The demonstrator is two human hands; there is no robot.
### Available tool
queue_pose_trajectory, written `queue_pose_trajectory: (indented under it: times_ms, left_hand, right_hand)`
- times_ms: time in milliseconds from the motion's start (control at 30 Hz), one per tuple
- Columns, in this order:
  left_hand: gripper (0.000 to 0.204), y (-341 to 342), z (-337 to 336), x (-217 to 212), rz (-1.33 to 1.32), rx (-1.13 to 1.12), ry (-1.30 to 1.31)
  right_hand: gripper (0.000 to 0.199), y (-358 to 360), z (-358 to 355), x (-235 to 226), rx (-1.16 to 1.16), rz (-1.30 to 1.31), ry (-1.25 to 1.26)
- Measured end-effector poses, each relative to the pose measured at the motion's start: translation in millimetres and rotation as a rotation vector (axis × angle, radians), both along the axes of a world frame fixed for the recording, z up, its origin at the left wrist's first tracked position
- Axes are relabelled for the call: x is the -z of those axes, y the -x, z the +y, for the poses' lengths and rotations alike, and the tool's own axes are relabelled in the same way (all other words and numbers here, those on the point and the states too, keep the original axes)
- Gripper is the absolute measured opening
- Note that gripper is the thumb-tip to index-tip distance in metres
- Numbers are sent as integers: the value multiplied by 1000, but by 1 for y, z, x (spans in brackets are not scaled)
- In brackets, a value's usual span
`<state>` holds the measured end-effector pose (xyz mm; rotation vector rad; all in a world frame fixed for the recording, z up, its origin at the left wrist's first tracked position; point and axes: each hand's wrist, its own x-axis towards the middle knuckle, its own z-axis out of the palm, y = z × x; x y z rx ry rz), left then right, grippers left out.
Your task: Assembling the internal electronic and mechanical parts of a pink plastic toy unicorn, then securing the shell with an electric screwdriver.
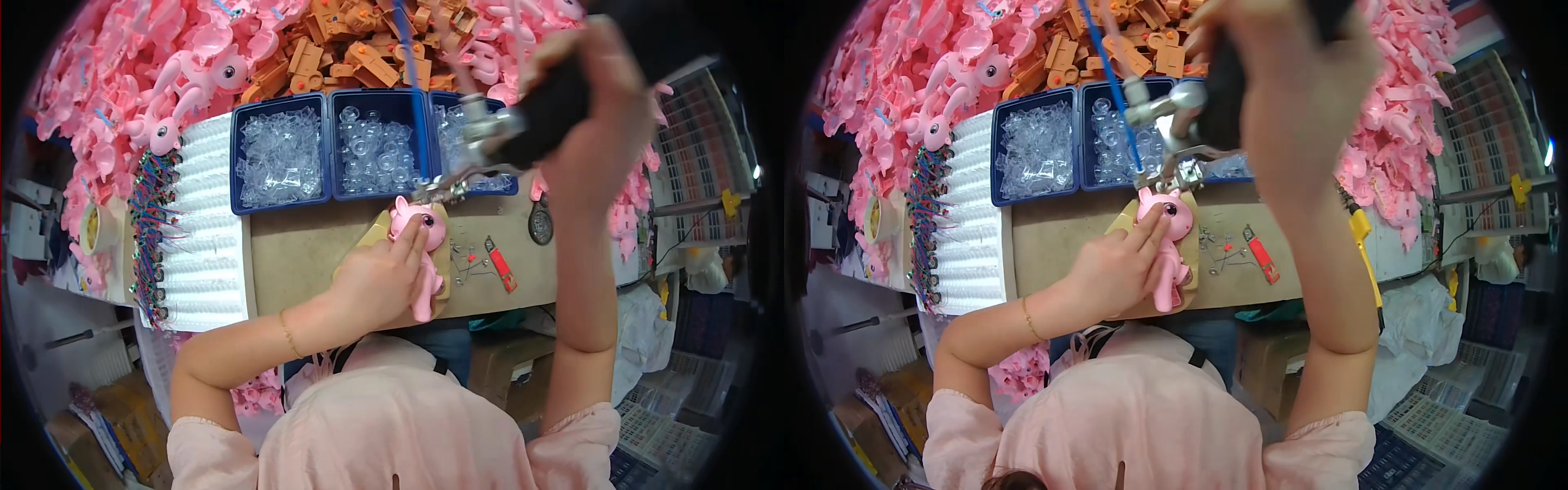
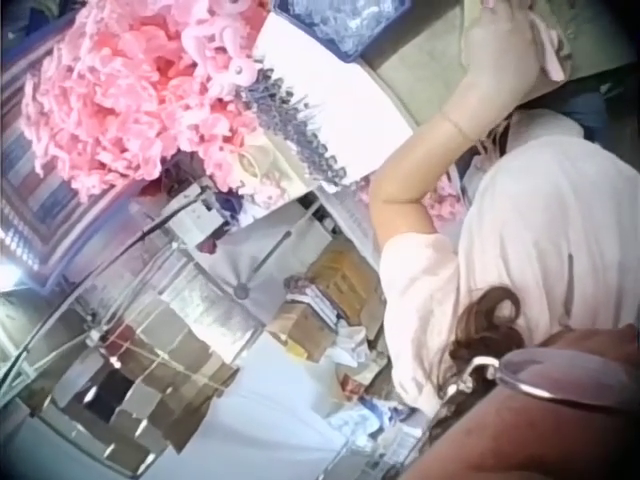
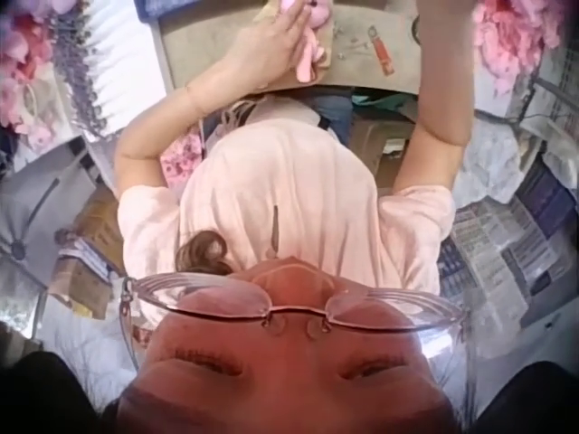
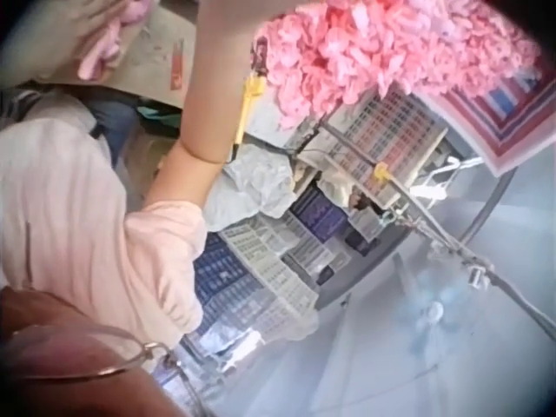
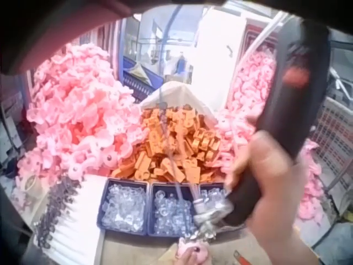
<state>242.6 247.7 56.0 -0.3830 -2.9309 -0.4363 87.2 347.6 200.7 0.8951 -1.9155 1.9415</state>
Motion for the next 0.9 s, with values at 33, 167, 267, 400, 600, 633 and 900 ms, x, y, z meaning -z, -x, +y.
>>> queue_pose_trajectory:
  times_ms: [33, 167, 267, 400, 600, 633, 900]
  left_hand:
    - [55, -2, -2, 2, 17, 17, 25]
    - [61, -3, -4, -3, 5, 56, 20]
    - [62, -3, -6, 3, 17, 48, 40]
    - [60, -3, -8, 11, 63, 41, -8]
    - [58, -5, -3, 7, 18, 7, -75]
    - [58, -10, -2, 7, 15, -1, -75]
    - [53, -6, 0, 2, 7, 11, 11]
  right_hand:
    - [29, -1, 13, -11, -112, -16, 166]
    - [34, -41, 39, -45, -253, -98, 295]
    - [47, -58, 32, -26, -366, -94, 245]
    - [50, -54, 36, -10, -359, -138, 209]
    - [35, -68, 22, 10, -20, -24, 125]
    - [35, -68, 22, 14, -106, -31, 196]
    - [39, -67, 54, -49, -262, -161, 324]
